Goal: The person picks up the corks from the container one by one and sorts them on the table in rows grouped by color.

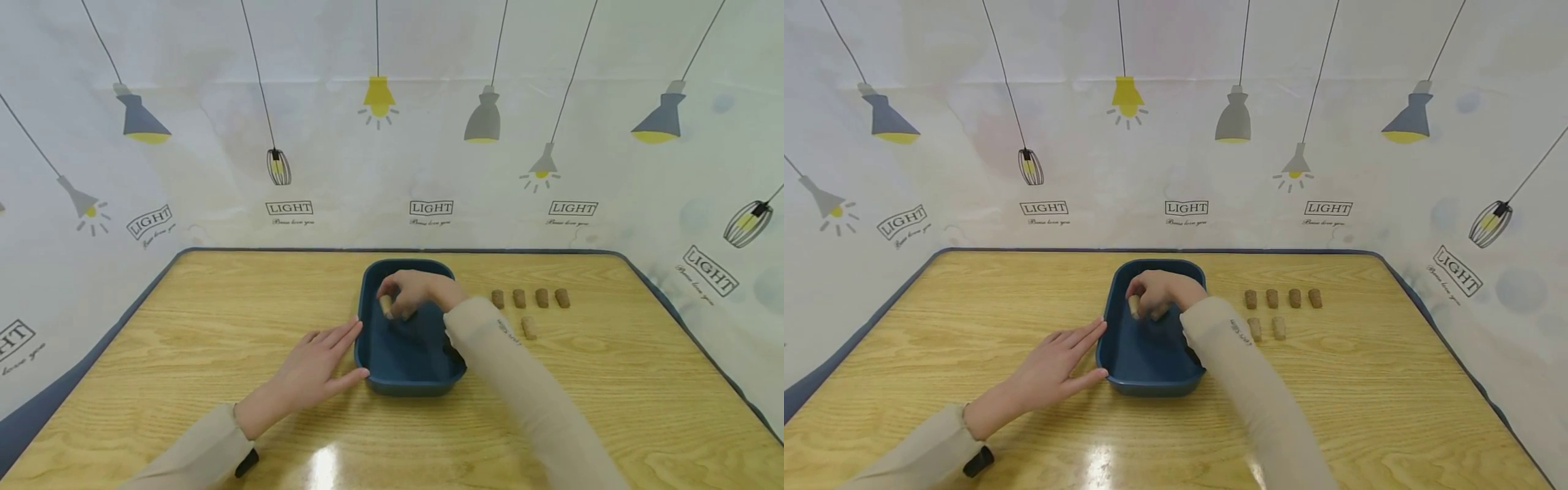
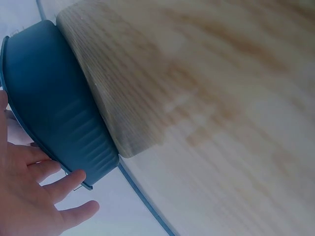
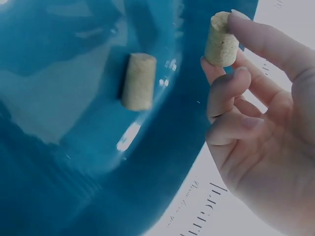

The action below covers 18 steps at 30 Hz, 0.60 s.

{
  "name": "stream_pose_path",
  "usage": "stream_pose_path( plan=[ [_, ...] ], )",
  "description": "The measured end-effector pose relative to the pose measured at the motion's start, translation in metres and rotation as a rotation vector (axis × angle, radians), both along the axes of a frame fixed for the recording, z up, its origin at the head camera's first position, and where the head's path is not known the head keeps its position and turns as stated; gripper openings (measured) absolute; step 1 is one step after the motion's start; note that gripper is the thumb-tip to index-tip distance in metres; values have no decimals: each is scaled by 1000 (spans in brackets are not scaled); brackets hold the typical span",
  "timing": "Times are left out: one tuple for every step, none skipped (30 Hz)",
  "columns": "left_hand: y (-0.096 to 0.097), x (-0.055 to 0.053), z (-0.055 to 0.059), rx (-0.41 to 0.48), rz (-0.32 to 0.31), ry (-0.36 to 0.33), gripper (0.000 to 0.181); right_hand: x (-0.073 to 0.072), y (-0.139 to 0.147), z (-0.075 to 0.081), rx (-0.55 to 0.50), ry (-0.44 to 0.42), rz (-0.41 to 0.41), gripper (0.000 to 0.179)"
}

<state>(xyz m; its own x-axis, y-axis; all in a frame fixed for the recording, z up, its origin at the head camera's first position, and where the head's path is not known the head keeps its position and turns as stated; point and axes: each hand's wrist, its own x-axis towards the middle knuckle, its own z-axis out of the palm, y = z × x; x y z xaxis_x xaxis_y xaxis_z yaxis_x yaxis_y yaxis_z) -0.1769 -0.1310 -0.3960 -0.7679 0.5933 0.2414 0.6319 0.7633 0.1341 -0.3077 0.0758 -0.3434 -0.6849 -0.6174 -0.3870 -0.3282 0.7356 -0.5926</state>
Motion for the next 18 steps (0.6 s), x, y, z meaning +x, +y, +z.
stream_pose_path(
  plan=[
    [0, 0, 0, 1, 0, 1, 71, 0, 1, 3, 5, 13, 7, 38],
    [0, 0, 0, 2, -1, 2, 71, -1, 2, 6, 17, 32, 15, 39],
    [0, 0, 0, 3, -1, 3, 71, -1, 3, 8, 32, 57, 26, 40],
    [0, 0, 0, 4, -1, 4, 71, -1, 4, 11, 49, 85, 39, 41],
    [0, 0, 0, 5, -2, 4, 71, -1, 5, 13, 61, 103, 46, 41],
    [0, 0, 0, 4, -2, 3, 71, -1, 6, 15, 69, 117, 52, 41],
    [0, 0, 0, 4, -1, 1, 71, 0, 7, 17, 74, 124, 53, 42],
    [0, 0, 0, 3, 0, 1, 71, 0, 9, 19, 73, 124, 54, 42],
    [0, 0, 0, 2, 2, -2, 71, 1, 10, 19, 70, 123, 56, 42],
    [0, 0, 0, 2, 4, -4, 72, 1, 12, 20, 67, 120, 58, 41],
    [0, 0, 0, 1, 5, -6, 72, 2, 13, 21, 66, 121, 61, 41],
    [0, 0, -1, 1, 6, -7, 72, 2, 15, 21, 62, 120, 64, 41],
    [0, 0, -1, 2, 6, -8, 72, 3, 17, 21, 57, 116, 65, 41],
    [0, 0, -1, 2, 6, -9, 72, 3, 20, 21, 55, 115, 71, 41],
    [0, 0, -1, 4, 6, -11, 72, 4, 22, 21, 55, 119, 78, 41],
    [0, 0, -1, 4, 7, -10, 72, 5, 25, 22, 57, 132, 88, 41],
    [0, 0, -1, 5, 6, -9, 72, 6, 28, 22, 60, 142, 95, 41],
    [0, 0, -1, 7, 6, -7, 72, 6, 31, 22, 60, 151, 103, 40]
  ],
)
